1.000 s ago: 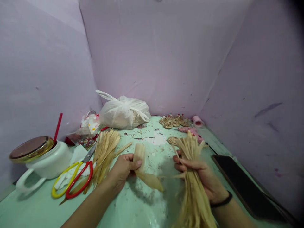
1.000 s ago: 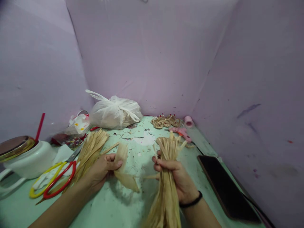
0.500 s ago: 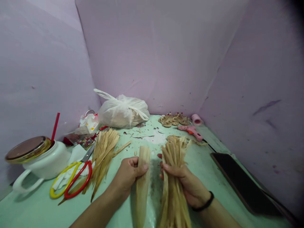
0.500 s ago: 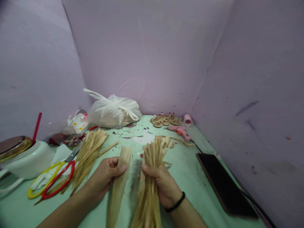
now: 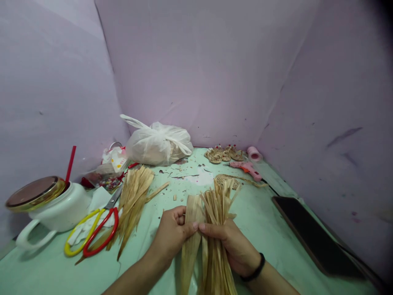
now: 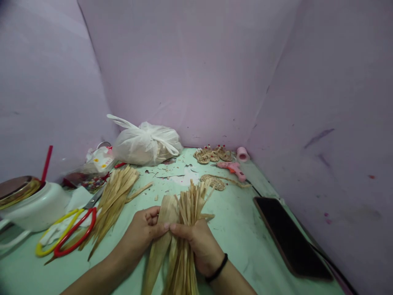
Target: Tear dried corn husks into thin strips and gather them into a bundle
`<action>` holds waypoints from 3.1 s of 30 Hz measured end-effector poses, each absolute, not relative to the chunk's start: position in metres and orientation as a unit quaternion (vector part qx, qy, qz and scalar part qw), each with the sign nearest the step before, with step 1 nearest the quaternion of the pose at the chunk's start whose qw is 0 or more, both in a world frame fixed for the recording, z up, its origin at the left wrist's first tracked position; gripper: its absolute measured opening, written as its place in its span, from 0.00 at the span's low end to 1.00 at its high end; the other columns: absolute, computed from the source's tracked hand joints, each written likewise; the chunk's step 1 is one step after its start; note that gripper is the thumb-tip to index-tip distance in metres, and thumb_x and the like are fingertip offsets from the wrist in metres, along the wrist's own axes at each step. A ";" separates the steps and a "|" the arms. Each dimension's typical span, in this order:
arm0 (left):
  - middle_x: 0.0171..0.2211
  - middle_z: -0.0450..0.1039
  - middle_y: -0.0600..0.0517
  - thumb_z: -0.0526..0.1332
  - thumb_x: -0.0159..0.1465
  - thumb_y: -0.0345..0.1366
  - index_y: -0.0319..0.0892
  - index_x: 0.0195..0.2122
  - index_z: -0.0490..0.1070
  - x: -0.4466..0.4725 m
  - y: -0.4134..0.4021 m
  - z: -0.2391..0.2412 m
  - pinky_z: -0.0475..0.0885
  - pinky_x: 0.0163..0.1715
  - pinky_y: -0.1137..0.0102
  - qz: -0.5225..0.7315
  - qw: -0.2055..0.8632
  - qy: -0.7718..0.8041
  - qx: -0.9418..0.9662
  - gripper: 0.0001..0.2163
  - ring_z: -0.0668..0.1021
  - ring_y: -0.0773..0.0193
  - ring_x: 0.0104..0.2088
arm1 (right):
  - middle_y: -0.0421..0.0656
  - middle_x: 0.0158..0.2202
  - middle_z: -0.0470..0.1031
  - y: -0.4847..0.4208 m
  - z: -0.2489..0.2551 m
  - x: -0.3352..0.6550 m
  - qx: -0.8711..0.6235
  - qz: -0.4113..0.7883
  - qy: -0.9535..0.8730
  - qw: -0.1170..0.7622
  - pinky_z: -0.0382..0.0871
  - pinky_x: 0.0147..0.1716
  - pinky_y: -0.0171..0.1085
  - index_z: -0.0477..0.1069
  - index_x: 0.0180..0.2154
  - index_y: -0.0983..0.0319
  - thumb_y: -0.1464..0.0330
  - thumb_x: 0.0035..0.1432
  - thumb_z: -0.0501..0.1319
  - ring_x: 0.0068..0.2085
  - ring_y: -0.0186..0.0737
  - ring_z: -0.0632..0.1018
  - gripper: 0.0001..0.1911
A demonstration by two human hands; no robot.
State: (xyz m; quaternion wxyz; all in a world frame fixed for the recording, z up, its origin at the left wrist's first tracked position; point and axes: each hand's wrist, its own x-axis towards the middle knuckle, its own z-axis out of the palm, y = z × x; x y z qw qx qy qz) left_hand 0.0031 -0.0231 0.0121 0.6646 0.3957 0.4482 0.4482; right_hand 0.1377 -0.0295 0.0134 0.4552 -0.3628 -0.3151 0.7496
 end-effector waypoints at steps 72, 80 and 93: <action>0.15 0.67 0.53 0.66 0.42 0.38 0.36 0.17 0.72 -0.001 -0.025 0.016 0.57 0.18 0.74 0.365 0.608 0.507 0.491 0.10 0.66 0.68 0.18 | 0.32 0.15 0.61 -0.030 0.017 0.134 -0.525 0.589 -0.447 0.422 0.54 0.15 0.31 0.65 0.20 0.63 0.70 0.35 0.65 0.17 0.28 0.60 0.09; 0.14 0.60 0.56 0.61 0.44 0.35 0.37 0.14 0.67 -0.004 -0.026 0.016 0.54 0.18 0.74 0.351 0.553 0.523 0.546 0.07 0.62 0.69 0.19 | 0.33 0.15 0.63 -0.031 0.022 0.132 -0.525 0.537 -0.506 0.424 0.59 0.19 0.33 0.66 0.21 0.61 0.74 0.36 0.61 0.20 0.33 0.64 0.05; 0.15 0.55 0.57 0.56 0.42 0.33 0.39 0.14 0.62 0.002 -0.026 0.011 0.52 0.19 0.73 0.358 0.564 0.512 0.540 0.05 0.58 0.70 0.20 | 0.35 0.16 0.68 -0.030 0.026 0.124 -0.548 0.480 -0.499 0.470 0.66 0.26 0.36 0.68 0.19 0.59 0.77 0.32 0.56 0.26 0.40 0.71 0.08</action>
